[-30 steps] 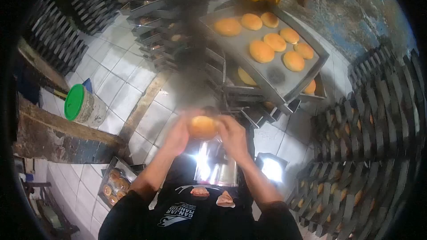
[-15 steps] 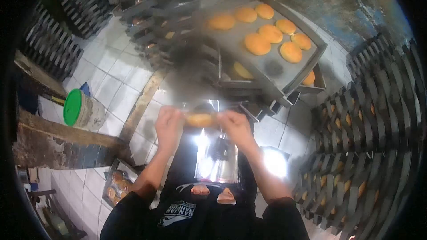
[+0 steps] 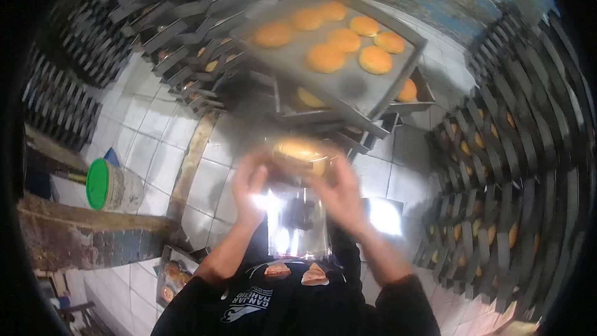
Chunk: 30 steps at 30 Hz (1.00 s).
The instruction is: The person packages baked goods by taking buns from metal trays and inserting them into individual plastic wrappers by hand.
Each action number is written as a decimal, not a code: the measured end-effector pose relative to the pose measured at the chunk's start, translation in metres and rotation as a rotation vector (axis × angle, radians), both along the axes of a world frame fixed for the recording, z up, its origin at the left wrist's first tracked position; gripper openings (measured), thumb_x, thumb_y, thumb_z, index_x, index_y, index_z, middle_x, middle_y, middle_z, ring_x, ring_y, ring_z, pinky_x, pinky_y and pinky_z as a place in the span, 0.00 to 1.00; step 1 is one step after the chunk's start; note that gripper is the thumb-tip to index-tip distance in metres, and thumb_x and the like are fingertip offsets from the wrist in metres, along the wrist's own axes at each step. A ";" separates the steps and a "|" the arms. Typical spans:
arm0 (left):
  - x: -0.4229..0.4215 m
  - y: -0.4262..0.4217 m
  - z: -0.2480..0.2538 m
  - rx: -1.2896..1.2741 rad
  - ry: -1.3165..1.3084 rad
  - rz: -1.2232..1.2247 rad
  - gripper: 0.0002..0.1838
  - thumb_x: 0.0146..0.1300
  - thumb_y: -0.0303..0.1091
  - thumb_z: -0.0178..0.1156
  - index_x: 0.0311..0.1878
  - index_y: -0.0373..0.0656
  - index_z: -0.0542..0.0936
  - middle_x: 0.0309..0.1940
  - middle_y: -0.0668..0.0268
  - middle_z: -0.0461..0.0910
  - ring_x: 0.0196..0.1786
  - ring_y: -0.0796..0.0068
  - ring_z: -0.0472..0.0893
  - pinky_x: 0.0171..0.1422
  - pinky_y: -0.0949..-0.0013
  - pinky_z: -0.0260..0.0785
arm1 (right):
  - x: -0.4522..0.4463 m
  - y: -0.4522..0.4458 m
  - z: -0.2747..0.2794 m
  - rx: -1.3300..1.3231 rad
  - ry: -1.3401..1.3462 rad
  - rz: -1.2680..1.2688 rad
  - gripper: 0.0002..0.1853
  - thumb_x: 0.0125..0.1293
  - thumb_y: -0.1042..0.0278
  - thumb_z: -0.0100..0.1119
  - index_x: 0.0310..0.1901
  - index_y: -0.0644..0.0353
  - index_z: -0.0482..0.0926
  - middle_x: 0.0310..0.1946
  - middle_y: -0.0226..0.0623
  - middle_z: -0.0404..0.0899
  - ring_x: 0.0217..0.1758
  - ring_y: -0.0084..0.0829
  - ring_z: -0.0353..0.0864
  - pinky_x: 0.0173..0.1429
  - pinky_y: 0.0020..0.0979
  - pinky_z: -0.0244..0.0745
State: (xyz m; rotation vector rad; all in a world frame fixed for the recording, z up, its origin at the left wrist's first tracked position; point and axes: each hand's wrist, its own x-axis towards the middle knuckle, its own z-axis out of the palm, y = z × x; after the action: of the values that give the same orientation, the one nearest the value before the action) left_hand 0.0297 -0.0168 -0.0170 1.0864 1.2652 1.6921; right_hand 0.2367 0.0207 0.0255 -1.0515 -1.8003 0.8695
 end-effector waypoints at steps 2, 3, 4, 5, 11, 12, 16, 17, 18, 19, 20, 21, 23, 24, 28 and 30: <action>0.008 -0.001 0.000 -0.234 -0.076 -0.086 0.27 0.71 0.32 0.66 0.70 0.39 0.72 0.65 0.56 0.78 0.61 0.65 0.80 0.70 0.62 0.69 | 0.020 0.028 0.051 0.281 -0.094 -0.160 0.26 0.64 0.71 0.72 0.63 0.66 0.77 0.60 0.50 0.82 0.63 0.44 0.84 0.65 0.39 0.77; 0.011 0.000 -0.001 -0.335 -0.116 -0.123 0.31 0.70 0.33 0.66 0.75 0.40 0.69 0.66 0.55 0.77 0.62 0.65 0.79 0.72 0.61 0.69 | 0.033 0.044 0.064 0.339 -0.154 -0.194 0.32 0.63 0.69 0.73 0.68 0.67 0.73 0.65 0.53 0.78 0.67 0.47 0.80 0.68 0.42 0.75; 0.004 -0.003 -0.034 -0.138 0.308 -0.296 0.37 0.67 0.34 0.69 0.77 0.41 0.67 0.68 0.52 0.75 0.69 0.58 0.77 0.77 0.56 0.66 | 0.042 0.055 0.073 0.388 -0.237 -0.234 0.36 0.63 0.69 0.73 0.71 0.67 0.69 0.67 0.56 0.75 0.70 0.49 0.77 0.70 0.44 0.73; 0.004 -0.017 -0.042 -0.086 0.612 -0.374 0.39 0.63 0.36 0.70 0.77 0.42 0.67 0.73 0.46 0.69 0.76 0.47 0.69 0.79 0.51 0.63 | 0.048 0.064 0.081 0.434 -0.319 -0.273 0.39 0.63 0.68 0.74 0.73 0.68 0.66 0.69 0.58 0.73 0.72 0.51 0.74 0.72 0.45 0.71; -0.008 -0.060 -0.043 0.098 1.285 -0.359 0.18 0.62 0.32 0.69 0.57 0.48 0.87 0.78 0.49 0.65 0.82 0.37 0.56 0.82 0.38 0.54 | 0.046 -0.030 0.007 -0.087 -0.434 0.053 0.33 0.64 0.61 0.72 0.68 0.63 0.72 0.63 0.52 0.78 0.69 0.55 0.76 0.73 0.48 0.70; -0.012 -0.064 -0.043 0.152 1.243 -0.417 0.16 0.62 0.31 0.68 0.53 0.48 0.88 0.78 0.50 0.65 0.82 0.37 0.56 0.82 0.38 0.54 | 0.037 -0.040 -0.007 0.005 -0.501 0.227 0.32 0.64 0.61 0.72 0.67 0.60 0.74 0.63 0.48 0.78 0.73 0.53 0.71 0.76 0.50 0.66; -0.007 -0.071 -0.020 0.183 0.867 -0.301 0.15 0.65 0.31 0.70 0.55 0.47 0.89 0.72 0.53 0.74 0.74 0.44 0.71 0.77 0.53 0.66 | 0.033 -0.049 -0.022 0.067 -0.693 0.301 0.22 0.56 0.72 0.71 0.54 0.60 0.80 0.47 0.46 0.80 0.57 0.51 0.80 0.64 0.44 0.78; -0.007 -0.071 -0.027 -0.025 0.568 -0.418 0.16 0.68 0.33 0.69 0.58 0.46 0.87 0.69 0.54 0.76 0.71 0.48 0.75 0.74 0.53 0.68 | 0.032 -0.035 -0.004 0.001 -0.631 0.378 0.20 0.56 0.74 0.70 0.52 0.60 0.81 0.44 0.44 0.79 0.53 0.48 0.82 0.60 0.43 0.81; -0.010 -0.069 -0.036 -0.221 0.265 -0.524 0.18 0.70 0.35 0.67 0.61 0.45 0.85 0.66 0.55 0.79 0.68 0.52 0.78 0.72 0.53 0.71 | 0.026 -0.020 0.014 0.166 -0.600 0.364 0.15 0.57 0.75 0.69 0.47 0.60 0.82 0.42 0.41 0.80 0.51 0.45 0.83 0.52 0.41 0.83; -0.017 -0.064 -0.042 -0.406 -0.039 -0.619 0.19 0.73 0.36 0.65 0.64 0.44 0.84 0.64 0.56 0.82 0.65 0.55 0.82 0.69 0.53 0.74 | 0.023 0.005 0.042 0.317 -0.621 0.440 0.13 0.59 0.72 0.71 0.46 0.60 0.83 0.42 0.41 0.82 0.51 0.45 0.84 0.52 0.40 0.84; -0.032 -0.055 -0.038 -0.408 0.099 -0.782 0.16 0.74 0.37 0.64 0.59 0.39 0.85 0.47 0.57 0.89 0.51 0.67 0.88 0.59 0.61 0.80 | 0.017 0.038 0.060 0.310 -0.547 0.473 0.14 0.62 0.67 0.73 0.48 0.59 0.83 0.46 0.41 0.84 0.53 0.45 0.84 0.56 0.40 0.82; -0.032 -0.048 -0.036 -0.460 -0.033 -0.707 0.14 0.75 0.37 0.64 0.56 0.38 0.85 0.44 0.57 0.89 0.47 0.68 0.88 0.56 0.63 0.80 | 0.008 0.080 0.091 0.383 -0.457 0.515 0.18 0.64 0.63 0.74 0.52 0.59 0.83 0.51 0.42 0.84 0.55 0.43 0.84 0.60 0.40 0.80; -0.033 -0.038 -0.033 -0.549 -0.299 -0.543 0.11 0.75 0.35 0.63 0.49 0.37 0.86 0.37 0.58 0.90 0.41 0.70 0.88 0.49 0.66 0.81 | -0.010 0.153 0.125 0.135 -0.547 0.283 0.19 0.71 0.57 0.68 0.56 0.61 0.82 0.53 0.43 0.83 0.56 0.42 0.84 0.61 0.40 0.78; -0.039 -0.033 -0.032 -0.473 -0.270 -0.494 0.09 0.77 0.34 0.60 0.44 0.38 0.83 0.39 0.57 0.89 0.39 0.71 0.87 0.46 0.66 0.80 | -0.020 0.197 0.130 0.140 -0.555 0.277 0.20 0.73 0.55 0.66 0.57 0.61 0.82 0.53 0.43 0.83 0.56 0.43 0.84 0.60 0.40 0.78; -0.036 -0.027 -0.044 -0.437 -0.529 -0.297 0.12 0.80 0.36 0.56 0.51 0.35 0.81 0.44 0.54 0.88 0.42 0.68 0.88 0.49 0.65 0.80 | -0.046 0.320 0.091 0.144 -1.027 0.227 0.26 0.73 0.48 0.64 0.60 0.63 0.81 0.53 0.44 0.83 0.55 0.44 0.84 0.57 0.41 0.78; -0.042 -0.037 -0.050 -0.409 -0.566 -0.256 0.13 0.80 0.36 0.55 0.51 0.34 0.81 0.44 0.53 0.88 0.42 0.68 0.88 0.49 0.65 0.80 | -0.048 0.317 0.095 0.143 -1.098 0.196 0.30 0.71 0.43 0.65 0.60 0.64 0.81 0.53 0.46 0.83 0.56 0.45 0.83 0.57 0.43 0.78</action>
State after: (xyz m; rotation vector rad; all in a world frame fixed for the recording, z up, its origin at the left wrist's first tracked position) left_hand -0.0120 -0.0538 -0.0671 0.4528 0.9891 1.3334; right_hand 0.1887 0.3382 0.1201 -1.4024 -2.8424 0.2108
